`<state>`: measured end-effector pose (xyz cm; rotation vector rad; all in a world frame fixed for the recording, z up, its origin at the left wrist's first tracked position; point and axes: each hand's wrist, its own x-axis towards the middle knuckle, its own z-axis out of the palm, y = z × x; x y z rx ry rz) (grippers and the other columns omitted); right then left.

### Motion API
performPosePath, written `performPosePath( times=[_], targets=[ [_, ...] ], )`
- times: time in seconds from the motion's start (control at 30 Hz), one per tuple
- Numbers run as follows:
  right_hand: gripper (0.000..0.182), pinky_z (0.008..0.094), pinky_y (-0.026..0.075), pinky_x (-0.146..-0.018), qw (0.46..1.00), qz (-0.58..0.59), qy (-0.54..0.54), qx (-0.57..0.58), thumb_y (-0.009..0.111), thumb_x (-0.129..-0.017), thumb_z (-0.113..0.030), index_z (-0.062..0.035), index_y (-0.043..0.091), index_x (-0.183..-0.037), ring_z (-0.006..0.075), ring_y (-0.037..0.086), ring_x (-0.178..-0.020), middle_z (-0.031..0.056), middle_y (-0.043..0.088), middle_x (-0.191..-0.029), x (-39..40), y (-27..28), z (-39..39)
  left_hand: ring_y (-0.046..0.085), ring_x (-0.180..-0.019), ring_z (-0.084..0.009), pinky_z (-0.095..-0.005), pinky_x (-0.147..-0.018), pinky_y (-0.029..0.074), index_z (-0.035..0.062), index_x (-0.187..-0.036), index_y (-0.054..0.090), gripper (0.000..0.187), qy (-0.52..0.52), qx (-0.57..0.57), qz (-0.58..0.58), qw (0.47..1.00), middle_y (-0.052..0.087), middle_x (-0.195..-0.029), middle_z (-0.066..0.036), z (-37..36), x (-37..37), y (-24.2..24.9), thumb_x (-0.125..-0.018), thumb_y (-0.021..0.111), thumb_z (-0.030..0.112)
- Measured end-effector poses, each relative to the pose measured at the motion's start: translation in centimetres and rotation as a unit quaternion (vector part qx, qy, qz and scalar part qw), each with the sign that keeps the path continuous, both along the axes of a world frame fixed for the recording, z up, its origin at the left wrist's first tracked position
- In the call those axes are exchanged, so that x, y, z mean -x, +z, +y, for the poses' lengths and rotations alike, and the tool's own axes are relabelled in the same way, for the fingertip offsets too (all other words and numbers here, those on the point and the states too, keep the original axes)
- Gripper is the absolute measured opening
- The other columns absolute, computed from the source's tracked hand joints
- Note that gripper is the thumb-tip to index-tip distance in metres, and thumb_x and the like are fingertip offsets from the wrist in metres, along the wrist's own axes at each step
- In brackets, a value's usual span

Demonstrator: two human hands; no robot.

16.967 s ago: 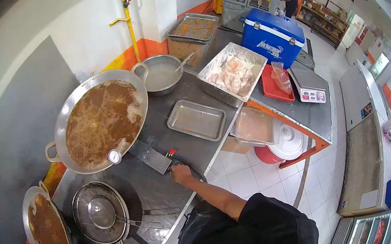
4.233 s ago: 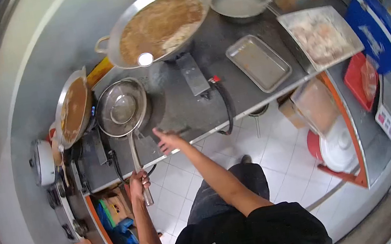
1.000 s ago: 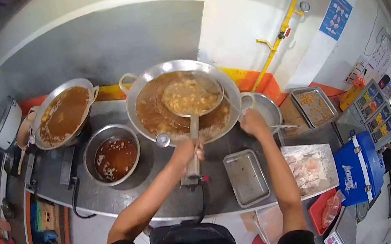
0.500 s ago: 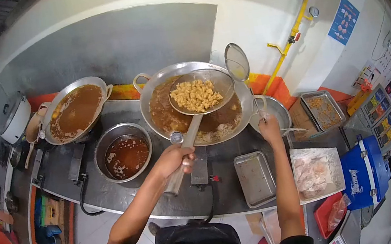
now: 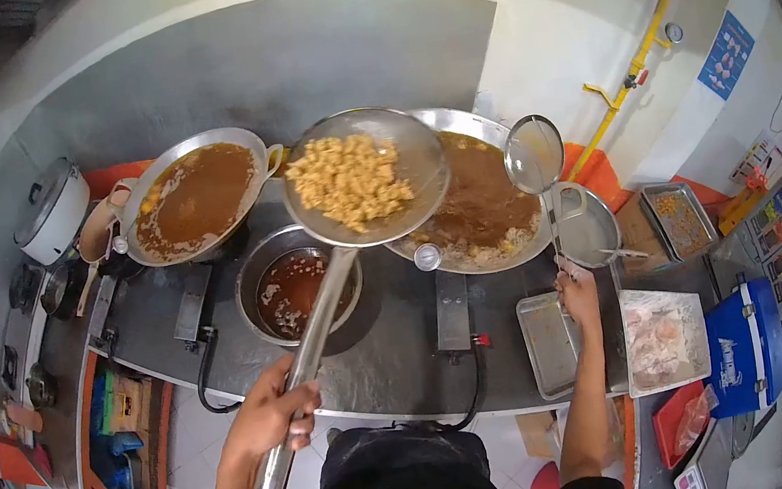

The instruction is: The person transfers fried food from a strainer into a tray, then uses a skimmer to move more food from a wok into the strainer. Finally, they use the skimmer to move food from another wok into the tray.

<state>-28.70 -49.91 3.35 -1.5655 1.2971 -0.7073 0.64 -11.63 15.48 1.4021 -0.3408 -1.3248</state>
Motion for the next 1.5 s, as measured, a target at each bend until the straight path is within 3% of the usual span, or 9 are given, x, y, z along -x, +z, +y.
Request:
performPosePath(
  times=[0.13, 0.33, 0.53, 0.6, 0.63, 0.7, 0.8, 1.07, 1.5],
  targets=[
    [0.033, 0.0271, 0.043, -0.054, 1.0, -0.003, -0.024, -0.02, 0.049, -0.088, -0.007, 0.0, 0.059, -0.118, 0.0104, 0.053, -0.06, 0.0032, 0.055, -0.067, -0.8, -1.4, 0.3, 0.034, -0.041, -0.0045, -0.0208, -0.031, 0.027, 0.006, -0.119, 0.043, 0.031, 0.052, -0.043, -0.003, 0.998, 0.041, -0.064, 0.001, 4.5, -1.0, -1.6, -0.089, 0.052, 0.008],
    [0.023, 0.0512, 0.045, -0.074, 0.896, 0.271, 0.014, 0.351, 0.055, -0.076, -0.015, 0.0047, 0.062, -0.087, 0.0473, 0.057, -0.084, 0.0287, 0.061, -0.088, 0.0, -2.4, -8.7, 0.036, -0.039, -0.0062, -0.0229, -0.032, 0.028, 0.0078, -0.105, 0.042, 0.018, 0.084, -0.08, 0.019, 0.993, 0.043, -0.062, -0.002, 9.3, -1.7, -4.7, -0.089, 0.053, 0.007],
    [0.025, 0.0492, 0.048, -0.068, 0.83, 0.404, 0.097, 0.372, 0.057, -0.073, -0.015, 0.0045, 0.062, -0.088, 0.0415, 0.061, -0.078, 0.0281, 0.061, -0.08, 2.8, -0.6, -16.1, 0.037, -0.038, -0.0066, -0.0226, -0.031, 0.029, 0.0095, -0.105, 0.044, 0.018, 0.102, -0.083, 0.053, 0.99, 0.044, -0.061, -0.002, 11.5, -1.3, -8.8, -0.089, 0.053, 0.008],
    [0.023, 0.0355, 0.044, -0.04, 0.909, 0.38, 0.157, 0.067, 0.055, -0.077, -0.01, 0.0007, 0.062, -0.096, 0.023, 0.056, -0.049, 0.0119, 0.059, -0.065, 3.5, 2.1, -16.5, 0.038, -0.038, -0.0065, -0.0225, -0.032, 0.03, 0.0097, -0.104, 0.044, 0.017, 0.1, -0.071, 0.036, 0.992, 0.045, -0.062, -0.002, 11.1, -1.0, -10.5, -0.09, 0.053, 0.008],
    [0.023, 0.0355, 0.044, -0.04, 0.907, 0.383, 0.16, 0.068, 0.055, -0.077, -0.01, 0.0007, 0.062, -0.096, 0.023, 0.056, -0.049, 0.0119, 0.059, -0.065, 3.5, 3.6, -15.7, 0.038, -0.039, -0.0064, -0.0224, -0.032, 0.031, 0.0099, -0.103, 0.045, 0.016, 0.111, -0.074, 0.03, 0.991, 0.045, -0.062, -0.002, 10.9, -0.9, -11.3, -0.09, 0.053, 0.009],
    [0.026, 0.0222, 0.03, -0.032, 0.924, 0.288, 0.18, -0.176, 0.053, -0.08, -0.007, -0.0024, 0.061, -0.105, 0.0054, 0.039, -0.041, 0.001, 0.05, -0.063, 3.5, 6.4, -13.3, 0.038, -0.039, -0.0065, -0.0225, -0.032, 0.032, 0.0099, -0.103, 0.045, 0.015, 0.113, -0.072, 0.032, 0.99, 0.045, -0.062, -0.002, 10.5, -1.1, -13.5, -0.09, 0.053, 0.009],
    [0.025, 0.022, 0.031, -0.035, 0.878, 0.235, 0.269, -0.32, 0.051, -0.088, -0.012, 0.0, 0.06, -0.107, 0.0044, 0.034, -0.04, 0.0002, 0.051, -0.067, 3.6, 8.5, -11.9, 0.038, -0.039, -0.0064, -0.0228, -0.032, 0.033, 0.0097, -0.102, 0.045, 0.015, 0.117, -0.069, 0.034, 0.99, 0.046, -0.062, -0.002, 9.8, -1.3, -16.6, -0.09, 0.053, 0.009],
    [0.028, 0.0168, 0.02, -0.031, 0.828, 0.15, 0.355, -0.408, 0.055, -0.091, -0.016, 0.0015, 0.055, -0.113, 0.0014, 0.03, -0.041, -0.0013, 0.045, -0.065, 1.7, 6.7, -8.1, 0.037, -0.039, -0.0065, -0.0218, -0.033, 0.031, 0.01, -0.105, 0.047, 0.015, 0.11, -0.094, 0.056, 0.988, 0.047, -0.063, -0.001, 9.7, -2.4, -18.3, -0.093, 0.048, 0.02],
    [0.021, 0.0181, 0.023, -0.03, 0.857, 0.009, 0.374, -0.356, 0.052, -0.093, -0.016, 0.0012, 0.053, -0.105, 0.0007, 0.031, -0.039, -0.0014, 0.046, -0.065, -8.0, 0.2, -5.1, 0.041, -0.038, -0.0085, -0.0248, -0.032, 0.035, 0.0097, -0.102, 0.047, 0.013, 0.15, -0.071, 0.026, 0.986, 0.048, -0.061, -0.002, 8.6, 1.4, -19.5, -0.093, 0.054, 0.018]
  ],
)
